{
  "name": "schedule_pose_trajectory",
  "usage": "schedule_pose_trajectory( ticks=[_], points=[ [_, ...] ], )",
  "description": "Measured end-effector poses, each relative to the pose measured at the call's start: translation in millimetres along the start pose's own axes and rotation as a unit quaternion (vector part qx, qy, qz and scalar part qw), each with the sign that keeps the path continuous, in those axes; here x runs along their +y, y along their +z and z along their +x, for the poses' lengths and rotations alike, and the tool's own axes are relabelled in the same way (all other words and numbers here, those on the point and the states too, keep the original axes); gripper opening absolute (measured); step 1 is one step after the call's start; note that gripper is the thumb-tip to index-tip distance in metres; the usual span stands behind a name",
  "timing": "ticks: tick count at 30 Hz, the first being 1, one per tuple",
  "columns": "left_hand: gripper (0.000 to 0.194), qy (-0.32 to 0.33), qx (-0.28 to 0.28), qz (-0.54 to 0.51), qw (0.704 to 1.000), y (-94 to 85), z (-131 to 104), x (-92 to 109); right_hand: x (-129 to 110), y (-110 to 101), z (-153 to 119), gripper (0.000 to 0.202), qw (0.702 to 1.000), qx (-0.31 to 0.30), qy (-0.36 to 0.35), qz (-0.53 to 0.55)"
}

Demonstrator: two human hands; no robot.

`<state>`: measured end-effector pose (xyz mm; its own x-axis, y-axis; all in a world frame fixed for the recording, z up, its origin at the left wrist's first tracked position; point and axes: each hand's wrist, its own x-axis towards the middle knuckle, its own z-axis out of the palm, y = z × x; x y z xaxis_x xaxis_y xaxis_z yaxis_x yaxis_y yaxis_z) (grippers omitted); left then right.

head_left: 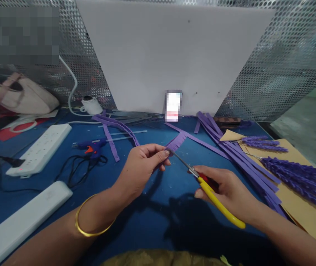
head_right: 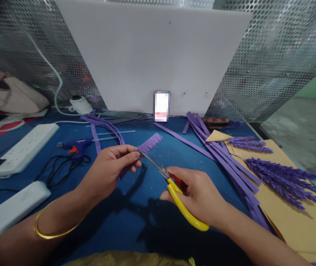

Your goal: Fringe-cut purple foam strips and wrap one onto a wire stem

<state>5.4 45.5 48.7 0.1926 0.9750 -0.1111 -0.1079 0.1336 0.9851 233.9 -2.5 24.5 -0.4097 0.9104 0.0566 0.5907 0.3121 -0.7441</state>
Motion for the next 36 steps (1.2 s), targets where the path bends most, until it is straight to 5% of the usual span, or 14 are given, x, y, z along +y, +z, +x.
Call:
schedule_pose_trajectory(
  ticks=[10, 26, 36],
  points=[
    [0.011, -0.005, -0.004, 0.005, 1.0, 0.9, -0.1, 3.9, 2.1, -0.6, 0.6, 0.031, 0.999, -0.02, 0.016, 0.034],
    [0.014, -0.086, -0.052, -0.047, 0.994, -4.7, 3.3, 5.6, -13.8, -9.4, 6.2, 0.039, 0.969, -0.07, 0.04, 0.235],
    [0.012, -0.05, -0.021, -0.023, 0.998, -3.0, -1.3, 6.9, -2.9, -4.9, 1.1, 0.03, 0.998, -0.01, 0.026, 0.062]
  ],
)
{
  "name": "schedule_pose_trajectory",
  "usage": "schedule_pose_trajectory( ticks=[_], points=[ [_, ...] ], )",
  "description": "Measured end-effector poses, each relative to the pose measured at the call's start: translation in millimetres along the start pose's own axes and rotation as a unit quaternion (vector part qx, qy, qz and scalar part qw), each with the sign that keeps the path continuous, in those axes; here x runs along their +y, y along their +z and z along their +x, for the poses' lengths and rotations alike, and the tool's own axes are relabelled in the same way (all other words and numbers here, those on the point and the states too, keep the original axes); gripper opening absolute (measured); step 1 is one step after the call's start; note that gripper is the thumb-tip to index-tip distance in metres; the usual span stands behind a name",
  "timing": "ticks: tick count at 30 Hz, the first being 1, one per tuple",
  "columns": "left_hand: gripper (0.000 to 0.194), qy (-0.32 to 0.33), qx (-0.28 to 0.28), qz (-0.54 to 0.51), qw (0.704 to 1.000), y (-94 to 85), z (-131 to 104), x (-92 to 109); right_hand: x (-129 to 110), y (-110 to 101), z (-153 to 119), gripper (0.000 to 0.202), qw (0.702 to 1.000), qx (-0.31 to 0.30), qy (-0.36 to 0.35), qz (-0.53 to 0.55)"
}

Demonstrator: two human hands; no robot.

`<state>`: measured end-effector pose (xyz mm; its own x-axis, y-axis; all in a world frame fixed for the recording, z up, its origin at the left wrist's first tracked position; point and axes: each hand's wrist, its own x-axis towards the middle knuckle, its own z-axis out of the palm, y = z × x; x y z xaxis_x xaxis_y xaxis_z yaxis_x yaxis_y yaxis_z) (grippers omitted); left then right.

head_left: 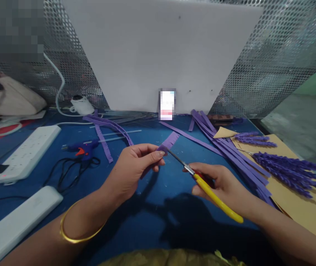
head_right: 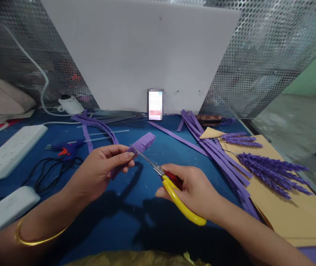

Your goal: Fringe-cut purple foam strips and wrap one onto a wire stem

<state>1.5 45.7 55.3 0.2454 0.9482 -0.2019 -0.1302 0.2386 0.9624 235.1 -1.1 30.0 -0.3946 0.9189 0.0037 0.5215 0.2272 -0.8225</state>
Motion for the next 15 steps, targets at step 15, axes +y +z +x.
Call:
schedule_pose_trajectory(
  ticks=[15],
  points=[
    [0.012, 0.028, 0.029, 0.027, 0.999, 4.8, -2.8, 2.4, -5.8, 0.9, 0.0, 0.042, 0.988, 0.056, -0.068, -0.124]
  ],
)
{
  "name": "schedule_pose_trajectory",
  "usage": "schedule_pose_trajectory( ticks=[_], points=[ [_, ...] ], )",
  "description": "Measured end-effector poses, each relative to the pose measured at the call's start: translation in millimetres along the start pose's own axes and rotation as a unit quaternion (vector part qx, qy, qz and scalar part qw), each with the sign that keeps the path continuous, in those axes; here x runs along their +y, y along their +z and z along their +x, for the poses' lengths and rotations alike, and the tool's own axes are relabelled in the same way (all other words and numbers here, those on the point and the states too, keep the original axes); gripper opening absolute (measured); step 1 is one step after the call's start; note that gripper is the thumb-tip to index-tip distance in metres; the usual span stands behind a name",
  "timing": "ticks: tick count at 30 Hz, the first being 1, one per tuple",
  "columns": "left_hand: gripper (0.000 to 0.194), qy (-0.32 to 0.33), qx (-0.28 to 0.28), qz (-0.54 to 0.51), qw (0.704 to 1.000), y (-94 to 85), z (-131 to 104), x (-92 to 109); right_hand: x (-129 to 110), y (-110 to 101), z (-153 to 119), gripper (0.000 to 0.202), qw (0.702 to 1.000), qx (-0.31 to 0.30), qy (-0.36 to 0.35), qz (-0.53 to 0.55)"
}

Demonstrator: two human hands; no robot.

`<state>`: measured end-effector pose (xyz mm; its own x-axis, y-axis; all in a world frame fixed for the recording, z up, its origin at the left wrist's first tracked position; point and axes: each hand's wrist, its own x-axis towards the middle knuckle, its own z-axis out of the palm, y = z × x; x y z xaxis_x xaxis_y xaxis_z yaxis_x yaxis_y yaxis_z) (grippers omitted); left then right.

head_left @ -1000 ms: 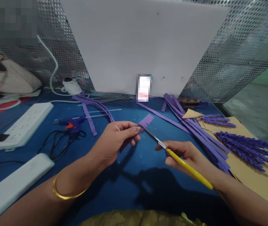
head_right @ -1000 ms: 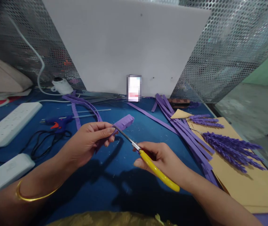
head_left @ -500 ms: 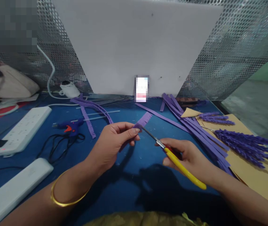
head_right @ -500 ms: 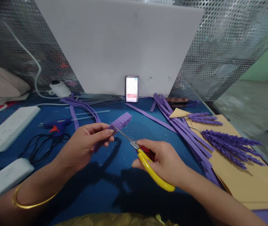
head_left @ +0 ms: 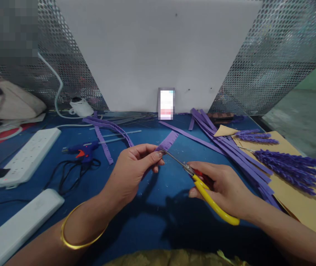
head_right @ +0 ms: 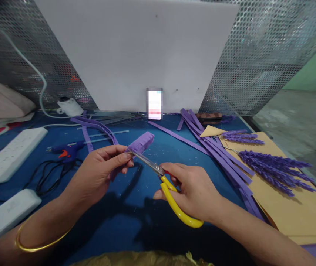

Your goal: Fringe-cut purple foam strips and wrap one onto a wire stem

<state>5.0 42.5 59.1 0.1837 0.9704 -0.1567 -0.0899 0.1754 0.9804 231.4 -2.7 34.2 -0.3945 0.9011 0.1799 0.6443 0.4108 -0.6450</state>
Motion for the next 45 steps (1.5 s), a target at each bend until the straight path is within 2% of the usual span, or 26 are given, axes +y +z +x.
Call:
schedule_pose_trajectory(
  ticks=[13, 24, 31, 39, 45],
  points=[
    [0.009, 0.03, -0.006, 0.027, 0.999, -0.8, -0.4, -1.2, -3.5, 0.5, -1.1, 0.035, 1.0, -0.019, -0.015, -0.001],
    [0.011, 0.018, -0.001, 0.01, 1.0, 0.8, -1.2, 1.0, -1.4, 0.4, -0.4, 0.038, 1.0, -0.018, -0.013, 0.005],
    [0.012, 0.023, -0.004, 0.033, 0.999, 1.3, -0.2, -2.3, 0.1, 2.8, 0.4, 0.042, 1.0, -0.011, -0.009, -0.012],
    [0.01, 0.023, -0.023, 0.025, 0.999, -0.4, -0.6, -2.1, 0.3, 1.9, 0.0, 0.037, 1.0, -0.022, -0.011, 0.003],
    [0.013, 0.022, -0.015, 0.033, 0.999, 1.5, -1.7, -2.2, 0.1, 1.2, 0.6, 0.037, 1.0, -0.022, 0.0, -0.004]
  ],
)
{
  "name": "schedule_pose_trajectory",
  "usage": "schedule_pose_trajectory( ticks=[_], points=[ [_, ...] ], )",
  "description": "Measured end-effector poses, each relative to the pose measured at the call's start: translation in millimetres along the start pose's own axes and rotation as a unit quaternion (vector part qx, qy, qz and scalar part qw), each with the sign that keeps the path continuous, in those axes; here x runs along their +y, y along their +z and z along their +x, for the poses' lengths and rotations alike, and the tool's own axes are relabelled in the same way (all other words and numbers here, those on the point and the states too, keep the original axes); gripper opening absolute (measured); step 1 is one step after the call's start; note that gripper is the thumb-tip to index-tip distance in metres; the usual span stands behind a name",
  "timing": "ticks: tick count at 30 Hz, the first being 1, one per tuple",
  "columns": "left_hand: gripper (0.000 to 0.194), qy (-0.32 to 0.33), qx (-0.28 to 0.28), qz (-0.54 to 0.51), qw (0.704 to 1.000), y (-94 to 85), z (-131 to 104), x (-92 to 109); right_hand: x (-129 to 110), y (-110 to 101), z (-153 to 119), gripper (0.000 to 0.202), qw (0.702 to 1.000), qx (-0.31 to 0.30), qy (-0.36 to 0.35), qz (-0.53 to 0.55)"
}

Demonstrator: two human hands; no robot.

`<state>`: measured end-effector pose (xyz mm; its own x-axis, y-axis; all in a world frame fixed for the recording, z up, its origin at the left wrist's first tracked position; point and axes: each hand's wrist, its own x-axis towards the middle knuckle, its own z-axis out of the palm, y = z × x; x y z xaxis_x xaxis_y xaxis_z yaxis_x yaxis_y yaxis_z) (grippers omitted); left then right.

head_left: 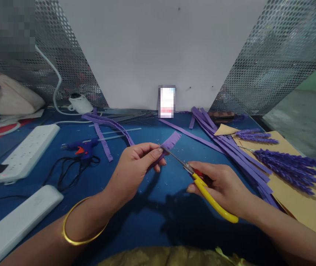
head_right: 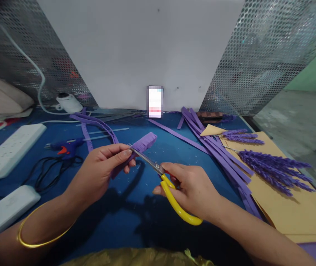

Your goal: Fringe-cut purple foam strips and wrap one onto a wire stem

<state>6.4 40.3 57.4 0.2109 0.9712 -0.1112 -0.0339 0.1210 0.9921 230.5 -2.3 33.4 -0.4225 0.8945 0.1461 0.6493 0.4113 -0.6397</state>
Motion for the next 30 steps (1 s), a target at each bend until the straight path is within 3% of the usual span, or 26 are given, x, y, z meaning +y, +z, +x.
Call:
schedule_pose_trajectory(
  ticks=[7, 15, 21, 24, 30],
  points=[
    [0.013, 0.016, 0.016, 0.021, 1.0, 1.2, 0.0, -0.1, 1.1, 0.6, -1.8, 0.035, 1.0, -0.007, 0.007, 0.015],
    [0.014, -0.058, -0.021, -0.066, 0.996, -3.9, 4.1, 0.8, 4.2, 1.4, 0.6, 0.029, 0.98, -0.074, 0.057, 0.175],
    [0.017, -0.065, -0.032, -0.065, 0.995, -3.2, 5.0, -1.2, 2.4, -0.7, 2.4, 0.031, 0.956, -0.085, 0.074, 0.271],
    [0.016, -0.063, -0.034, -0.056, 0.996, -4.1, 5.1, -4.1, 2.5, -1.5, 2.3, 0.031, 0.961, -0.082, 0.072, 0.255],
    [0.009, -0.026, -0.017, -0.043, 0.999, -5.1, 4.6, -5.5, 5.6, 2.3, -0.2, 0.029, 0.99, -0.025, 0.058, 0.125]
  ],
)
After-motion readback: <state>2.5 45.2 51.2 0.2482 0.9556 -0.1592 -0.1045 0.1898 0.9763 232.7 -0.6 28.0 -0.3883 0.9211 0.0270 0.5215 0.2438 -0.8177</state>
